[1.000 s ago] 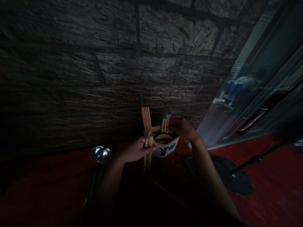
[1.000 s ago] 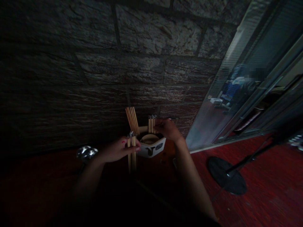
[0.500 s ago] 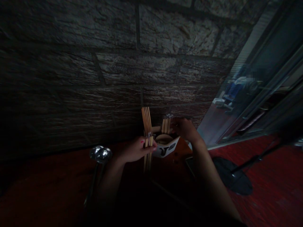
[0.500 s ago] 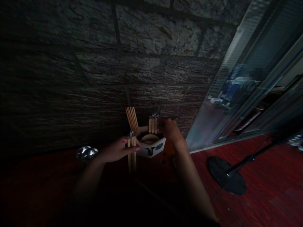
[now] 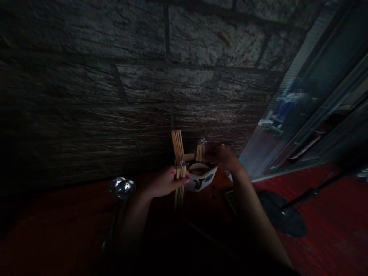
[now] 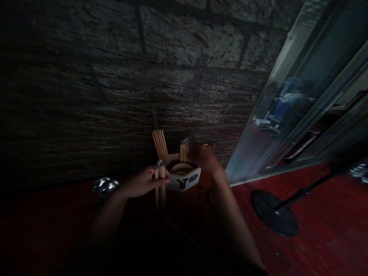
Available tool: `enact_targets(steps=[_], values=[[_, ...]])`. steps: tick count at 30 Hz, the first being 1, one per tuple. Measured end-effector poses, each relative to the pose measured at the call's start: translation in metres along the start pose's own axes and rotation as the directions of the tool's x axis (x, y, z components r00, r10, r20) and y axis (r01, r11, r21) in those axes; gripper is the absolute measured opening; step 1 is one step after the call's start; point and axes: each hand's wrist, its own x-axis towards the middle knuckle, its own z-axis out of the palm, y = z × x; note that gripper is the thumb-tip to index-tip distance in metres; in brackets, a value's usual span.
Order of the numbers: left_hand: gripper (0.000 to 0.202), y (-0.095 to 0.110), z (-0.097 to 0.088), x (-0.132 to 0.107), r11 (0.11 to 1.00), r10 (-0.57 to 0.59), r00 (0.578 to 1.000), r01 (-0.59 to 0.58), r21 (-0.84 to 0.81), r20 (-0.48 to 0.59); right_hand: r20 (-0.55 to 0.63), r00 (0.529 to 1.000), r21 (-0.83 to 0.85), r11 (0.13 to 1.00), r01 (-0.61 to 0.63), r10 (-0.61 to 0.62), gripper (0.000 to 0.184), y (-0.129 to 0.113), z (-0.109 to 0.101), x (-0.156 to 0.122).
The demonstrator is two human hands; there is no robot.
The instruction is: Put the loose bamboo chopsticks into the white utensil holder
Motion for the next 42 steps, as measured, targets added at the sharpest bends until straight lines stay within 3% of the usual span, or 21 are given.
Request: enact_targets(steps=[4, 7, 13, 25, 34, 42], values=[[0.015, 0.001, 0.0, 0.0, 1.0, 0.0, 1.0, 0.0, 0.013, -0.008, 0.046, 0.998, 0.219, 0.975, 0.023, -0.034, 0.036, 0.007, 0.008, 0.003], [0.014, 0.001, 0.0, 0.0, 1.0, 0.0, 1.0, 0.0, 0.013, -0.016, 0.099, 0.994, 0.343, 0.939, 0.013, -0.05, 0.034, 0.011, 0.013, 0.007], [0.013, 0.001, 0.001, 0.0, 1.0, 0.015, 1.0, -0.015, 0.015, -0.015, 0.056, 0.998, 0.257, 0.966, 0.021, -0.037, 0.022, 0.017, 0.013, 0.01], [0.014, -0.004, 0.001, 0.0, 1.0, 0.026, 0.999, -0.025, 0.006, -0.021, 0.061, 0.997, 0.218, 0.975, 0.037, -0.052, 0.021, 0.019, 0.013, 0.012], [0.014, -0.002, 0.0, 0.0, 0.999, 0.036, 0.999, -0.036, 0.014, -0.02, 0.069, 0.996, 0.236, 0.971, 0.031, -0.049, 0.021, 0.017, 0.009, 0.009], [0.014, -0.002, 0.001, 0.0, 1.0, 0.021, 1.0, -0.021, 0.001, -0.018, 0.077, 0.994, 0.29, 0.956, 0.053, -0.078, 0.02, 0.018, 0.018, 0.012]])
